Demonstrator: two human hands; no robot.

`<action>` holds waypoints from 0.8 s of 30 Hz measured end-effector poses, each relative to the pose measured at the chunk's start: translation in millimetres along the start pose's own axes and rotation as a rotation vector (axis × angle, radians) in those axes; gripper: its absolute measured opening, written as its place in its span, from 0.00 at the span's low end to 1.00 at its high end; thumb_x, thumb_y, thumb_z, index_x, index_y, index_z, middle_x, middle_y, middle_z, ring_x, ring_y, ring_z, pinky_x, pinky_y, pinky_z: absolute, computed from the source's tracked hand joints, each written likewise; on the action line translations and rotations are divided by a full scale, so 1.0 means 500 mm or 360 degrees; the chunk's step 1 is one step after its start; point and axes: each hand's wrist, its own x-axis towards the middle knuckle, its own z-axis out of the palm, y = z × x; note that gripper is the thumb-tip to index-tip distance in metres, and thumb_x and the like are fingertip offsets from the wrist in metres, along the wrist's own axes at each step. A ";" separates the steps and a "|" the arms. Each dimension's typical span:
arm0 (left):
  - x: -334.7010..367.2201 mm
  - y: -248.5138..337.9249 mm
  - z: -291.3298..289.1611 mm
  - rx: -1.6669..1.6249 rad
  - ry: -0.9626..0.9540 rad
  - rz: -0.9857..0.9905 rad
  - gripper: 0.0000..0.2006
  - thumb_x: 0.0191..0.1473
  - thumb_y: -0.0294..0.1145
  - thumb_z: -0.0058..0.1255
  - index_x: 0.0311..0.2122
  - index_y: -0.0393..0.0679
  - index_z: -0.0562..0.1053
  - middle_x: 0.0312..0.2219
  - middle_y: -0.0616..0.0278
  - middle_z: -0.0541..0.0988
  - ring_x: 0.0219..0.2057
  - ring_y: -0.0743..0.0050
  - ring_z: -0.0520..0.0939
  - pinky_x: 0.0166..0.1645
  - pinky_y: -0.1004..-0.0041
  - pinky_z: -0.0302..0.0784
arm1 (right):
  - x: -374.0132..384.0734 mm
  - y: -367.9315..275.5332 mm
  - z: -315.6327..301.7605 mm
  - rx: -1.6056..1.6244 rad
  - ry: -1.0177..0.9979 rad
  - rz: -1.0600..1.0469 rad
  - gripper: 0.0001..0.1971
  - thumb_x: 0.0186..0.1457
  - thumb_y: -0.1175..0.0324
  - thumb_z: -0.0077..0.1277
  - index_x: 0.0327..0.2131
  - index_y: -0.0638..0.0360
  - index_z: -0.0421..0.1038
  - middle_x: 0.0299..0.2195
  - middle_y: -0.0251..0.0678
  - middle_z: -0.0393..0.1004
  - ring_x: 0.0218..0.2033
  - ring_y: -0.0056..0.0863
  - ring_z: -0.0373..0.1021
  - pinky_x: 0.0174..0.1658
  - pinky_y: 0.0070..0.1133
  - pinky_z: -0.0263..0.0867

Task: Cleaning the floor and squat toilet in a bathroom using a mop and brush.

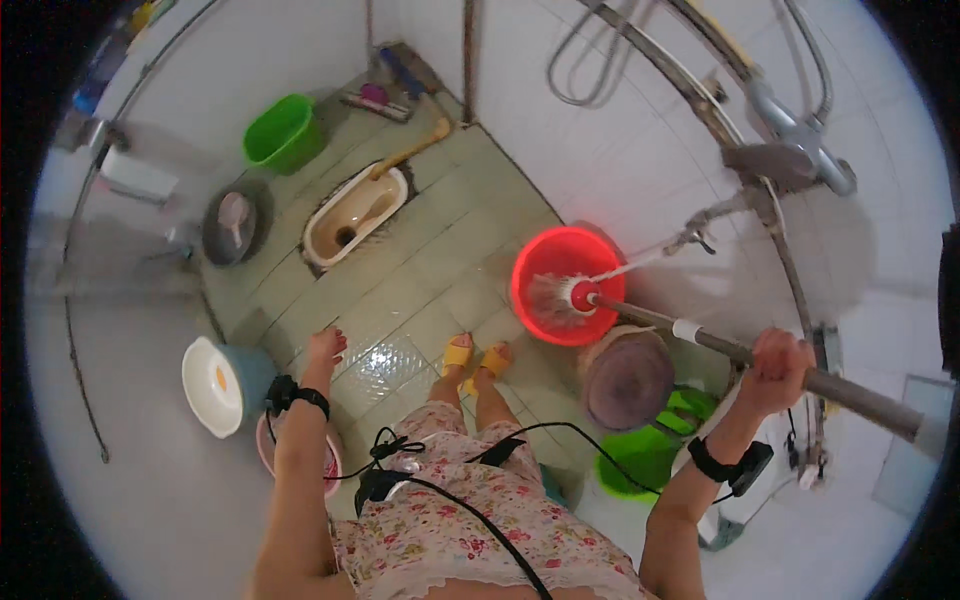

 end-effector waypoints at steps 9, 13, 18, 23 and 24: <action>-0.068 -0.075 -0.028 0.0149 0.0015 -0.0025 0.09 0.44 0.37 0.44 0.31 0.46 0.68 0.22 0.67 0.73 0.25 0.77 0.73 0.30 0.67 0.63 | -0.100 0.277 -0.092 -0.0633 0.0486 0.0350 0.07 0.46 0.74 0.46 0.18 0.61 0.62 0.17 0.32 0.64 0.21 0.19 0.60 0.30 0.18 0.60; -0.066 -0.114 -0.048 0.0096 0.0070 -0.0152 0.12 0.44 0.37 0.45 0.36 0.46 0.65 0.23 0.67 0.73 0.26 0.75 0.73 0.34 0.62 0.62 | -0.127 0.362 -0.133 -0.0803 0.0614 0.0422 0.05 0.44 0.74 0.48 0.20 0.65 0.66 0.21 0.33 0.67 0.23 0.21 0.63 0.31 0.20 0.61; -0.078 -0.136 -0.060 -0.0008 0.0045 -0.0155 0.15 0.44 0.36 0.45 0.39 0.46 0.63 0.25 0.67 0.73 0.27 0.73 0.74 0.33 0.61 0.61 | -0.178 0.455 -0.176 -0.0880 0.0849 0.0765 0.10 0.42 0.68 0.53 0.20 0.65 0.67 0.22 0.34 0.69 0.24 0.22 0.64 0.31 0.20 0.61; -0.114 -0.123 -0.044 0.0009 0.0129 -0.0121 0.11 0.43 0.35 0.46 0.34 0.46 0.66 0.21 0.67 0.73 0.24 0.74 0.73 0.30 0.63 0.61 | -0.200 0.483 -0.213 -0.0895 0.1021 0.0861 0.12 0.43 0.66 0.52 0.20 0.67 0.68 0.20 0.34 0.68 0.24 0.24 0.64 0.32 0.21 0.60; -0.108 -0.133 -0.050 0.0013 0.0108 -0.0119 0.11 0.43 0.35 0.46 0.34 0.46 0.66 0.21 0.67 0.73 0.24 0.74 0.73 0.30 0.63 0.61 | -0.197 0.478 -0.203 -0.0966 0.0982 0.0768 0.12 0.45 0.66 0.50 0.18 0.65 0.67 0.18 0.35 0.68 0.24 0.25 0.64 0.33 0.22 0.61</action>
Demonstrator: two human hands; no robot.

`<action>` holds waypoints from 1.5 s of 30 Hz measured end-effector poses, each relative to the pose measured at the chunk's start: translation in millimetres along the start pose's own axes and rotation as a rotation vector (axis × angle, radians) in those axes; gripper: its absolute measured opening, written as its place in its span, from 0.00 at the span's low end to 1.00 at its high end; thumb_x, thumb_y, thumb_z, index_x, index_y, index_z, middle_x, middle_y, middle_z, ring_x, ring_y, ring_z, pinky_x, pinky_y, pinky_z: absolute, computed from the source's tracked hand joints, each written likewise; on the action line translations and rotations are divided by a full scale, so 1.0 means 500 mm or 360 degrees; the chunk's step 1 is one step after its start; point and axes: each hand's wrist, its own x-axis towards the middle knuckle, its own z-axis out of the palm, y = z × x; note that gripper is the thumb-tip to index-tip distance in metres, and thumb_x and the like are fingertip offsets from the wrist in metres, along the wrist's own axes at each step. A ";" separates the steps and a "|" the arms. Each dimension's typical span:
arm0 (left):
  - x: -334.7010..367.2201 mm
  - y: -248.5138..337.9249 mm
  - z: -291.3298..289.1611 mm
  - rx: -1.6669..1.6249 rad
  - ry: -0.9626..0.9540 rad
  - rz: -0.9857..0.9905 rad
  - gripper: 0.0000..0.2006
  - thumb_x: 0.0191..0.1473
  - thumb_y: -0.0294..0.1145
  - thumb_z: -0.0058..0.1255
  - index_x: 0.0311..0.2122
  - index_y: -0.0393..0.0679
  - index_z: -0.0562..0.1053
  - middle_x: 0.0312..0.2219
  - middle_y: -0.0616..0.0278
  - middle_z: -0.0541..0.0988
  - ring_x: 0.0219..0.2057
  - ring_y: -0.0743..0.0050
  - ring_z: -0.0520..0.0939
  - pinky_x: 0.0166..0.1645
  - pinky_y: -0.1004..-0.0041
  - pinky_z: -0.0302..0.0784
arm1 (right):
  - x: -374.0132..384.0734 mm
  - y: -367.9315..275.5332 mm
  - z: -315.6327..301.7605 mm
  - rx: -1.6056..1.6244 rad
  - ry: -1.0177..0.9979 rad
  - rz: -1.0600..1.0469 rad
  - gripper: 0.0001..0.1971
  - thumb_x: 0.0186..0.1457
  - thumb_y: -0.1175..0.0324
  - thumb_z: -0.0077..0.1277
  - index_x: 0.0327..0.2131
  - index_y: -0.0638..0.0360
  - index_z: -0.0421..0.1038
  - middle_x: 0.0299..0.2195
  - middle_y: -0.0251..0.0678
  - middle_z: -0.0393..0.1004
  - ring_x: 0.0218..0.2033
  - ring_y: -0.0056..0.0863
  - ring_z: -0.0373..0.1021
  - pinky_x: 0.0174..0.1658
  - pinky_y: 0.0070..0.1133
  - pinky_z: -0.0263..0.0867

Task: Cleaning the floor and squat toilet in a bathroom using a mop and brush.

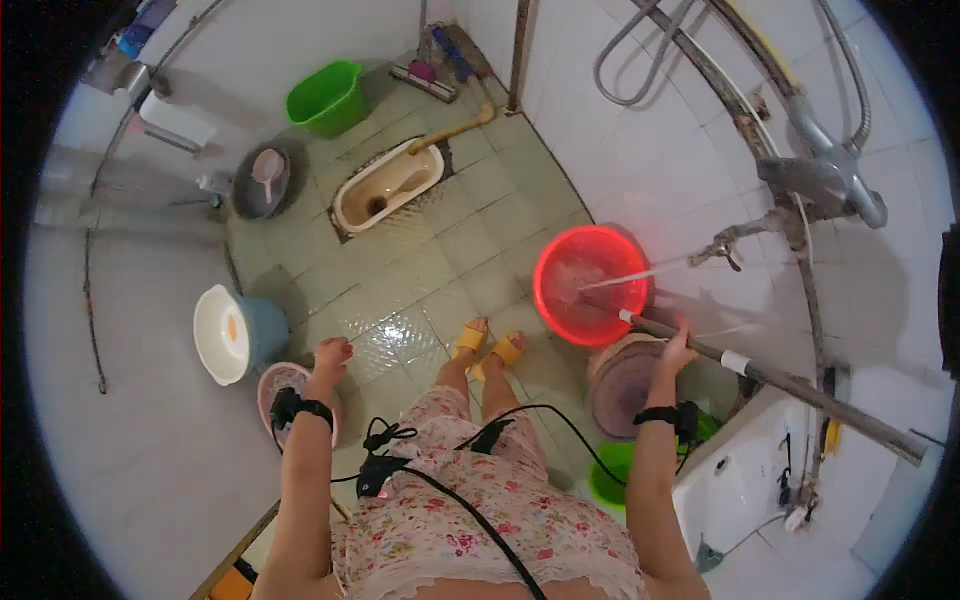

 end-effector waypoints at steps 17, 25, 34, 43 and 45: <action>0.025 -0.052 -0.016 -0.0101 -0.0180 0.0059 0.13 0.42 0.36 0.46 0.36 0.45 0.67 0.26 0.65 0.73 0.28 0.73 0.73 0.31 0.67 0.62 | -0.039 -0.705 -0.197 0.0898 -0.0620 -0.0687 0.15 0.47 0.69 0.39 0.10 0.54 0.52 0.07 0.26 0.48 0.10 0.16 0.45 0.20 0.18 0.49; 0.032 -0.068 -0.023 -0.0122 -0.0118 0.0061 0.11 0.42 0.35 0.46 0.34 0.46 0.67 0.22 0.67 0.73 0.23 0.74 0.73 0.25 0.68 0.61 | 0.003 -0.683 -0.219 0.1091 -0.1287 -0.0866 0.12 0.46 0.71 0.38 0.12 0.55 0.53 0.09 0.27 0.49 0.11 0.19 0.47 0.21 0.20 0.47; 0.004 -0.056 -0.020 -0.0009 -0.0027 0.0099 0.09 0.43 0.36 0.46 0.30 0.45 0.68 0.24 0.65 0.75 0.26 0.73 0.75 0.26 0.67 0.65 | 0.059 -0.327 -0.060 0.0243 -0.1253 -0.0498 0.09 0.47 0.73 0.45 0.16 0.60 0.62 0.12 0.30 0.62 0.15 0.20 0.60 0.31 0.23 0.63; 0.024 -0.092 -0.041 -0.0458 -0.0183 0.0219 0.05 0.44 0.28 0.44 0.26 0.39 0.66 0.17 0.58 0.71 0.13 0.73 0.69 0.13 0.77 0.60 | 0.037 0.128 -0.024 -0.0346 -0.0838 -0.0331 0.13 0.51 0.63 0.41 0.23 0.60 0.69 0.23 0.33 0.70 0.26 0.22 0.65 0.32 0.20 0.61; 0.030 -0.098 -0.066 -0.0282 -0.0146 0.0139 0.10 0.43 0.33 0.45 0.31 0.38 0.67 0.22 0.61 0.73 0.21 0.72 0.73 0.19 0.72 0.63 | 0.010 0.126 -0.011 -0.0454 -0.0790 -0.0235 0.13 0.51 0.62 0.41 0.25 0.60 0.70 0.24 0.33 0.70 0.27 0.22 0.65 0.32 0.20 0.60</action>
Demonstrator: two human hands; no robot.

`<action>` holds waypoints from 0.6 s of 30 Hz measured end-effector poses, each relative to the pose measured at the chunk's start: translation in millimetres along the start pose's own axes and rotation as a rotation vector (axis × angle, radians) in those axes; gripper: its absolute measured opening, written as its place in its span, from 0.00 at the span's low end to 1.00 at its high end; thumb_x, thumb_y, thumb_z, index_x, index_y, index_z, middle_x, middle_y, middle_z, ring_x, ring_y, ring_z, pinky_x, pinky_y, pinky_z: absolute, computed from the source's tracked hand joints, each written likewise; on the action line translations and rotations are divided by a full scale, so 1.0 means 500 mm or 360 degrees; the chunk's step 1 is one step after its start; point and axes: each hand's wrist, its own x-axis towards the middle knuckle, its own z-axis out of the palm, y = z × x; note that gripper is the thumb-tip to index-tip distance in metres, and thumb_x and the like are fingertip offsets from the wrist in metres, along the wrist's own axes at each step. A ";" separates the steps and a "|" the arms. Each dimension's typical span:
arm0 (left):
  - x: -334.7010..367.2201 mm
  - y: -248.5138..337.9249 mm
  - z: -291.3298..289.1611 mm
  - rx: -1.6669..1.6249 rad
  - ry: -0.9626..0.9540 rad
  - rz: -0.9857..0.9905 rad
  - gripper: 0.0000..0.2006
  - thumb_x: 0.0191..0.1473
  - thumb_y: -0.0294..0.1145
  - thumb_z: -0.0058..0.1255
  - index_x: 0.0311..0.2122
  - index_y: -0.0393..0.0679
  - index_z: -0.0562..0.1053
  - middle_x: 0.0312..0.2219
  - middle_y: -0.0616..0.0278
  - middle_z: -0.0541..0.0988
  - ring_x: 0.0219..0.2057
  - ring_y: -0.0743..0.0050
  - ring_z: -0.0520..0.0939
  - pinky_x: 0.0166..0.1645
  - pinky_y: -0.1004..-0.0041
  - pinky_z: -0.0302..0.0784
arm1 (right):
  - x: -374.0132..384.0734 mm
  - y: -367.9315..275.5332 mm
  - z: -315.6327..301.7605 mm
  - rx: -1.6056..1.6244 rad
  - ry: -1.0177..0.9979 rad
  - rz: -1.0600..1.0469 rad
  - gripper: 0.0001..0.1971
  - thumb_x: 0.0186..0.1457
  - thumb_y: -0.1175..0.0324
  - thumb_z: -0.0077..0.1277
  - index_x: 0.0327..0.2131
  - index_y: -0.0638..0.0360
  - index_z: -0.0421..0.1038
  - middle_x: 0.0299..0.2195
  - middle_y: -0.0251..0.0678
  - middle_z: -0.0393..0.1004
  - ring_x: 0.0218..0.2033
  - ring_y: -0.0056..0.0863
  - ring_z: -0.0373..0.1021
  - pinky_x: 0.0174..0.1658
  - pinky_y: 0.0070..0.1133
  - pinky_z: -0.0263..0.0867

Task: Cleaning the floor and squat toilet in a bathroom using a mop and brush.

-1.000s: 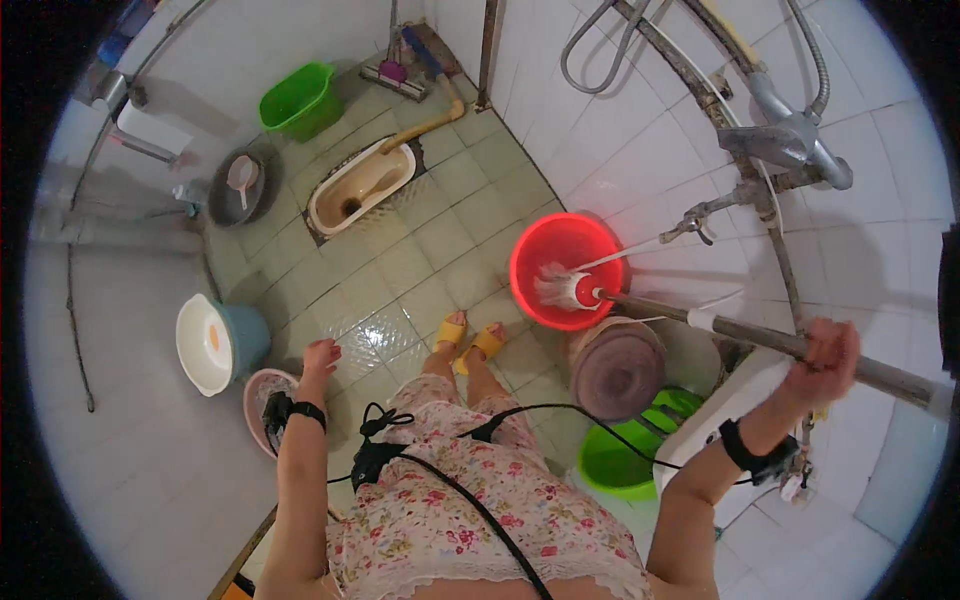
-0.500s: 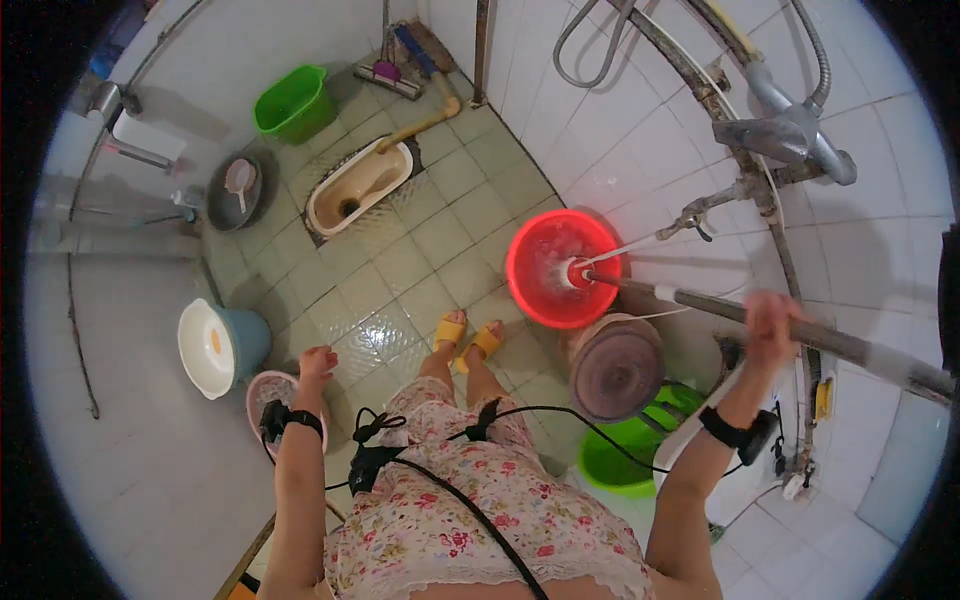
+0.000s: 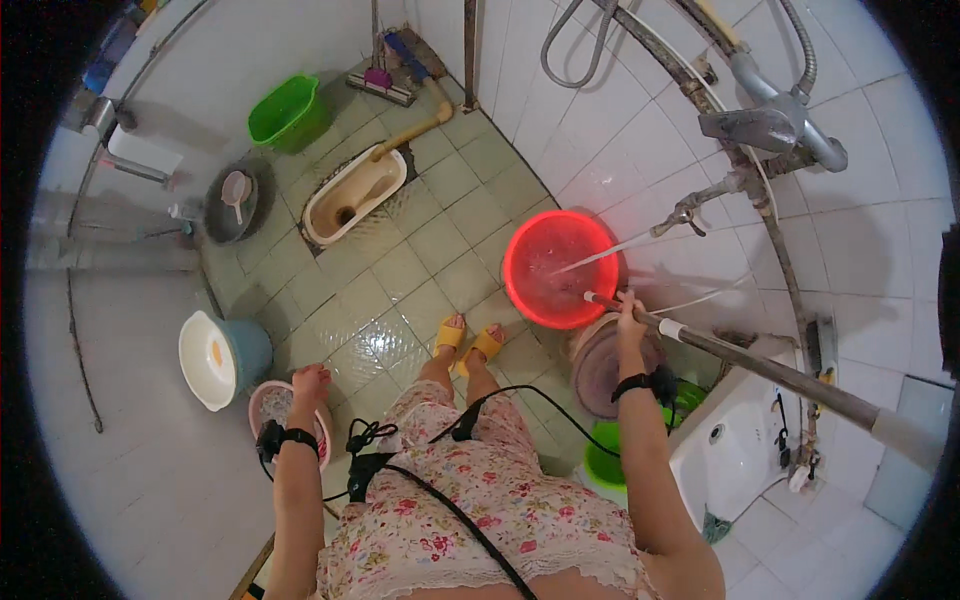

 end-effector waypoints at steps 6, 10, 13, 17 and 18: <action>-0.014 0.029 0.015 0.0300 0.0016 -0.0075 0.11 0.42 0.35 0.45 0.31 0.40 0.67 0.23 0.63 0.73 0.23 0.74 0.73 0.20 0.72 0.62 | -0.009 -0.282 -0.108 0.0358 -0.0202 0.0328 0.14 0.50 0.60 0.42 0.26 0.62 0.70 0.28 0.34 0.71 0.29 0.22 0.65 0.31 0.17 0.63; -0.005 0.037 0.043 0.0123 -0.0088 0.0043 0.12 0.42 0.35 0.45 0.34 0.43 0.67 0.24 0.63 0.73 0.26 0.75 0.73 0.25 0.70 0.62 | -0.034 -0.492 -0.248 0.0195 -0.0294 0.0069 0.13 0.50 0.62 0.43 0.26 0.62 0.69 0.26 0.35 0.71 0.30 0.22 0.67 0.29 0.16 0.65; -0.014 0.064 0.083 0.0216 -0.0051 -0.0054 0.13 0.42 0.36 0.46 0.35 0.44 0.66 0.25 0.64 0.73 0.26 0.74 0.73 0.28 0.69 0.62 | -0.044 -0.568 -0.317 0.0234 -0.0270 -0.0030 0.12 0.50 0.62 0.44 0.25 0.62 0.69 0.25 0.35 0.71 0.31 0.23 0.67 0.29 0.17 0.65; -0.018 0.078 0.110 0.0179 -0.0141 -0.0060 0.13 0.43 0.36 0.46 0.36 0.45 0.66 0.25 0.64 0.74 0.27 0.74 0.74 0.30 0.69 0.63 | -0.060 -0.580 -0.336 0.0223 -0.0252 -0.0114 0.12 0.50 0.62 0.45 0.23 0.61 0.70 0.24 0.35 0.71 0.28 0.23 0.68 0.27 0.18 0.66; -0.020 0.082 0.116 0.0208 -0.0149 -0.0057 0.13 0.43 0.36 0.46 0.36 0.45 0.66 0.26 0.64 0.74 0.28 0.74 0.74 0.31 0.68 0.64 | -0.056 -0.565 -0.336 0.0221 -0.0245 -0.0114 0.12 0.50 0.62 0.45 0.23 0.61 0.70 0.24 0.35 0.71 0.28 0.23 0.68 0.27 0.18 0.66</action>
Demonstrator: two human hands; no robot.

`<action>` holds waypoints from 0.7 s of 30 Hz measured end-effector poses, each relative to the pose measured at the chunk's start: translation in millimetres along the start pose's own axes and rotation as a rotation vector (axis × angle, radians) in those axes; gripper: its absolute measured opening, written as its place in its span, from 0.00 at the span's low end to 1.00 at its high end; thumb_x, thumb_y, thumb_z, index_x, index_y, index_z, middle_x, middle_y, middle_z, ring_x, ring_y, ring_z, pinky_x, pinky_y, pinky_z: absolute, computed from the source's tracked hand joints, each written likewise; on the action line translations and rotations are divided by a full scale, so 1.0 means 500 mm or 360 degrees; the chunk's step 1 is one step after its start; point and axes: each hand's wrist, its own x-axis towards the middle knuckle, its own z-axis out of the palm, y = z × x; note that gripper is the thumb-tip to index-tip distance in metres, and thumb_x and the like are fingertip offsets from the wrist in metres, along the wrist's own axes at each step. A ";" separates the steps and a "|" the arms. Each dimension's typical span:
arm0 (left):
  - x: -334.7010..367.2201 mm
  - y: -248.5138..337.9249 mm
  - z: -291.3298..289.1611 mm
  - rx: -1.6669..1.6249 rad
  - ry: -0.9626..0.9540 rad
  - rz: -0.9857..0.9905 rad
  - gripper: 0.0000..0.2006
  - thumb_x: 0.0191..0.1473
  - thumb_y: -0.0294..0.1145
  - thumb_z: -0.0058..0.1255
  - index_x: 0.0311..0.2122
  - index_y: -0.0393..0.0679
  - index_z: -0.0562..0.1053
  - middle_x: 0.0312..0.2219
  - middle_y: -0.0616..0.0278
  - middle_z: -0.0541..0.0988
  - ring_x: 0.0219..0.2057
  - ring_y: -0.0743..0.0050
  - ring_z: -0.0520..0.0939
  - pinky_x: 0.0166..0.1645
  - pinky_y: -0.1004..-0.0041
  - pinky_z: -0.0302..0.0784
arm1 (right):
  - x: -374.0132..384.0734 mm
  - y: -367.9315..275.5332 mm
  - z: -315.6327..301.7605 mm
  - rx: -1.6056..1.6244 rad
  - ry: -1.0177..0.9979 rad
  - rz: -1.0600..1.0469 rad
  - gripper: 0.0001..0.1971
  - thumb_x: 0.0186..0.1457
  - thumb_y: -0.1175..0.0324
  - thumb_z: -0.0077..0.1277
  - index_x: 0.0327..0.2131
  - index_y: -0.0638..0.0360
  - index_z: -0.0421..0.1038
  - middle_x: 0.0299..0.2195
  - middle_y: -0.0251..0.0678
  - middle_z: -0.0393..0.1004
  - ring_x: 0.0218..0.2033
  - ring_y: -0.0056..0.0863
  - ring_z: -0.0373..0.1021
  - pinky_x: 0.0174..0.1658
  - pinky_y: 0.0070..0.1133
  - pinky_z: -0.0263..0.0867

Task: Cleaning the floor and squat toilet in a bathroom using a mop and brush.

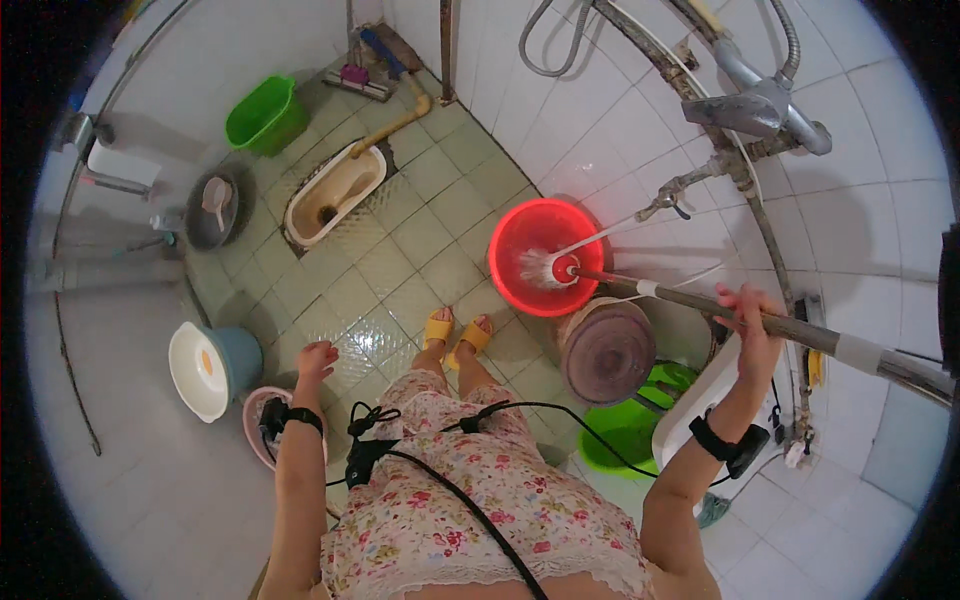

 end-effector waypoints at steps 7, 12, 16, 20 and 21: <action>0.014 0.002 0.003 0.0107 0.0032 -0.0034 0.12 0.43 0.36 0.46 0.35 0.45 0.67 0.26 0.65 0.74 0.28 0.74 0.74 0.32 0.67 0.64 | 0.027 0.128 0.084 -0.0014 0.0000 0.0231 0.11 0.50 0.64 0.45 0.24 0.63 0.69 0.23 0.34 0.71 0.24 0.17 0.64 0.28 0.17 0.65; 0.020 -0.010 -0.009 0.0133 0.0109 -0.0056 0.11 0.43 0.36 0.46 0.34 0.45 0.67 0.24 0.64 0.74 0.26 0.73 0.74 0.29 0.68 0.64 | 0.042 0.236 0.157 -0.0030 0.0065 0.0257 0.14 0.51 0.62 0.43 0.20 0.61 0.68 0.23 0.32 0.70 0.21 0.15 0.61 0.26 0.16 0.63; 0.007 -0.011 -0.010 0.0145 0.0098 -0.0082 0.11 0.43 0.36 0.46 0.33 0.44 0.67 0.24 0.64 0.74 0.26 0.73 0.74 0.27 0.68 0.63 | 0.045 0.393 0.201 0.0117 -0.0066 0.0109 0.15 0.50 0.60 0.45 0.20 0.63 0.69 0.19 0.31 0.71 0.20 0.15 0.62 0.25 0.15 0.59; 0.003 -0.016 -0.014 0.0087 0.0057 -0.0048 0.11 0.43 0.36 0.46 0.33 0.44 0.67 0.24 0.65 0.74 0.25 0.74 0.74 0.27 0.69 0.63 | 0.018 0.486 0.230 -0.0050 0.0067 0.0018 0.13 0.50 0.63 0.45 0.18 0.59 0.68 0.21 0.33 0.70 0.19 0.13 0.59 0.21 0.13 0.57; 0.006 -0.020 -0.016 0.0054 0.0041 -0.0039 0.11 0.43 0.36 0.46 0.34 0.44 0.67 0.24 0.65 0.74 0.25 0.75 0.74 0.27 0.69 0.63 | 0.015 0.500 0.228 0.0052 0.0128 0.0035 0.12 0.50 0.63 0.46 0.18 0.58 0.67 0.22 0.34 0.70 0.20 0.14 0.61 0.22 0.13 0.59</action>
